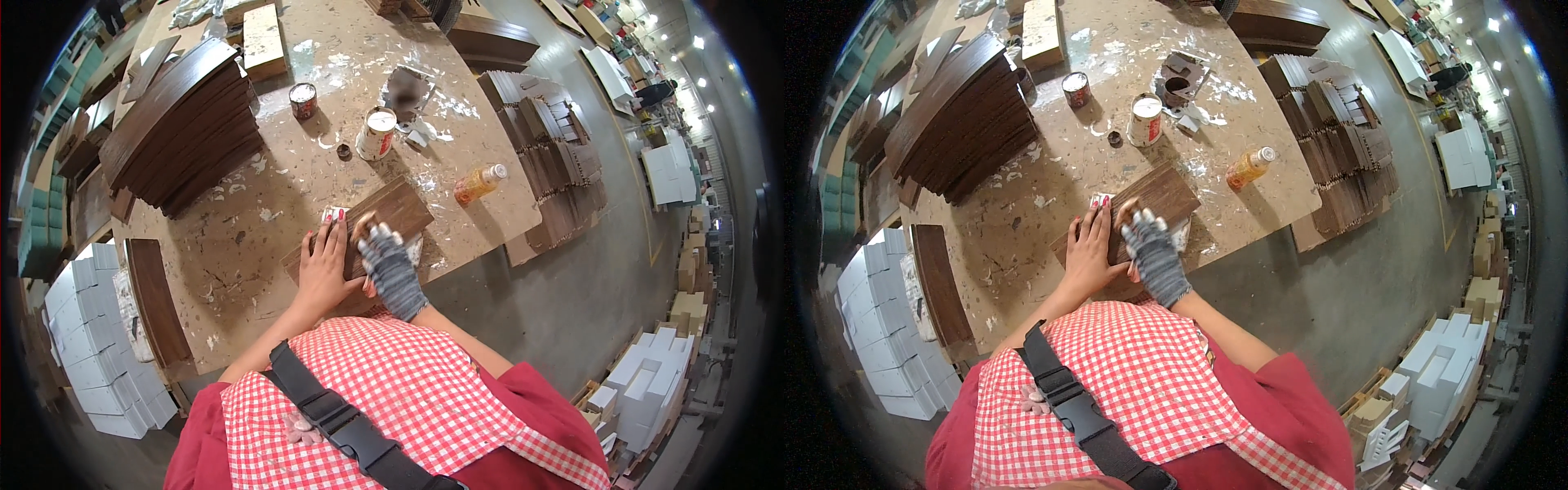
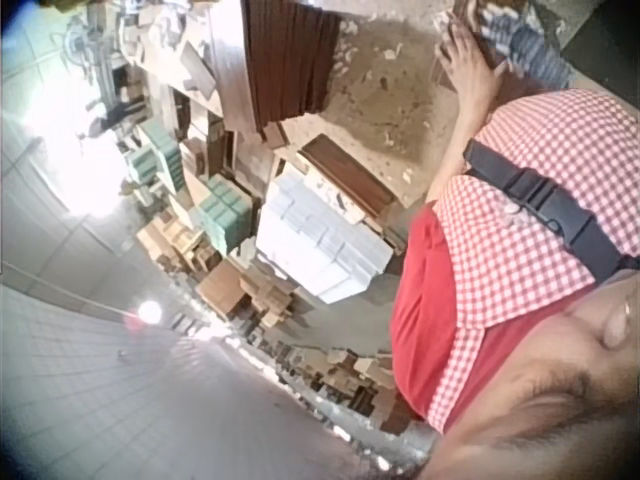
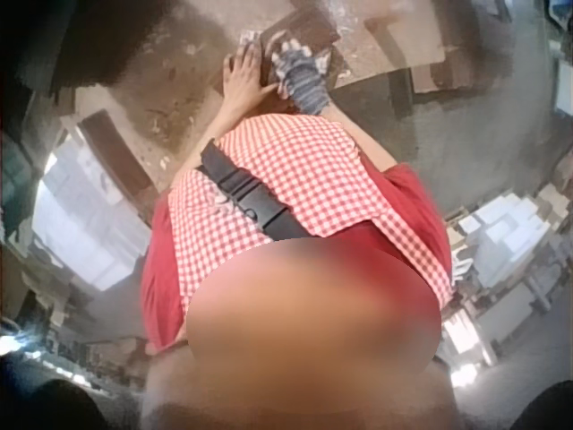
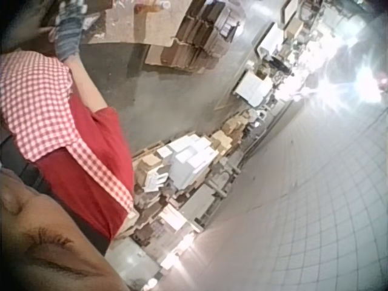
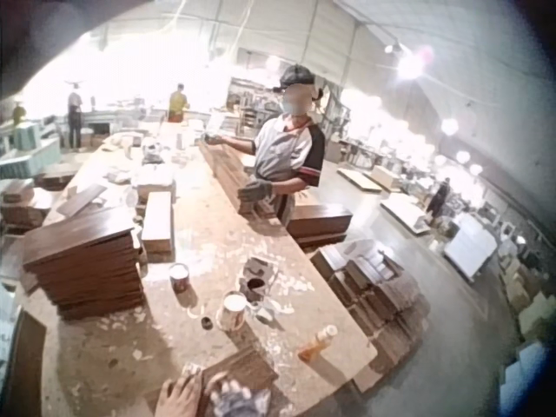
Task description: The person stains and polishes wooden boards by wiping their surfaces and edges with a cloth.
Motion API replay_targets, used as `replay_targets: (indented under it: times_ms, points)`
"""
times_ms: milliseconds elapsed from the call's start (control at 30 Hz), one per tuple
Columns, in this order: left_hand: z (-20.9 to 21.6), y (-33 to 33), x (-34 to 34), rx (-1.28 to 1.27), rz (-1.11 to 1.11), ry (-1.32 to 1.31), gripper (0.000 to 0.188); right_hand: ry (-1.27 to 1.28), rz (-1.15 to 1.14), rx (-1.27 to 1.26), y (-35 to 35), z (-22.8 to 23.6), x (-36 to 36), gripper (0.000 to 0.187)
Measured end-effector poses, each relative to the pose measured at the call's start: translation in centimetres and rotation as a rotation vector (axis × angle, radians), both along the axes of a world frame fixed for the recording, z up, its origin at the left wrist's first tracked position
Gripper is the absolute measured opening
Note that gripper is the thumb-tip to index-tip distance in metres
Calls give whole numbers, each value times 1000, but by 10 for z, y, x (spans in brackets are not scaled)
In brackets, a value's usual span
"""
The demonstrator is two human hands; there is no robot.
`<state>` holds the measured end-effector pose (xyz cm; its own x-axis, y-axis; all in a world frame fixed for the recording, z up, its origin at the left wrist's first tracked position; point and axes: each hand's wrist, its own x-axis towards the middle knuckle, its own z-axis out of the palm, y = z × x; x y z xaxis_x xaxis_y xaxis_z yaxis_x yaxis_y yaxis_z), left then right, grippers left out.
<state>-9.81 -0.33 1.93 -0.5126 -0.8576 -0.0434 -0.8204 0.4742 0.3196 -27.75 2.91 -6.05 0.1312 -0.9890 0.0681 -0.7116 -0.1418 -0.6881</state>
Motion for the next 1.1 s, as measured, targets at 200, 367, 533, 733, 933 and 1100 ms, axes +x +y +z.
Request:
replay_targets:
  times_ms: [200, 367, 533, 733, 933, 1100]
  points:
    - [-2, 0, 6, -3, 4, 4, 116, 331, -100, -205, -41, 37, -94, 38]
    - [1, -3, 17, -12, -14, 127, 105, -715, -371, 81, -59, 77, -120, 37]
    - [43, -17, 14, 408, 47, 773, 39, -1449, -438, -46, -50, 130, -37, 45]
    - [30, -20, 21, 947, 235, 1002, 20, -1482, -338, 104, -56, 128, 3, 45]
    - [73, -26, 68, 252, 332, 702, 15, -588, -404, -192, -47, 94, -47, 26]
    - [87, -36, 86, 174, 261, 595, 12, 44, -46, -346, -49, 148, -26, 47]
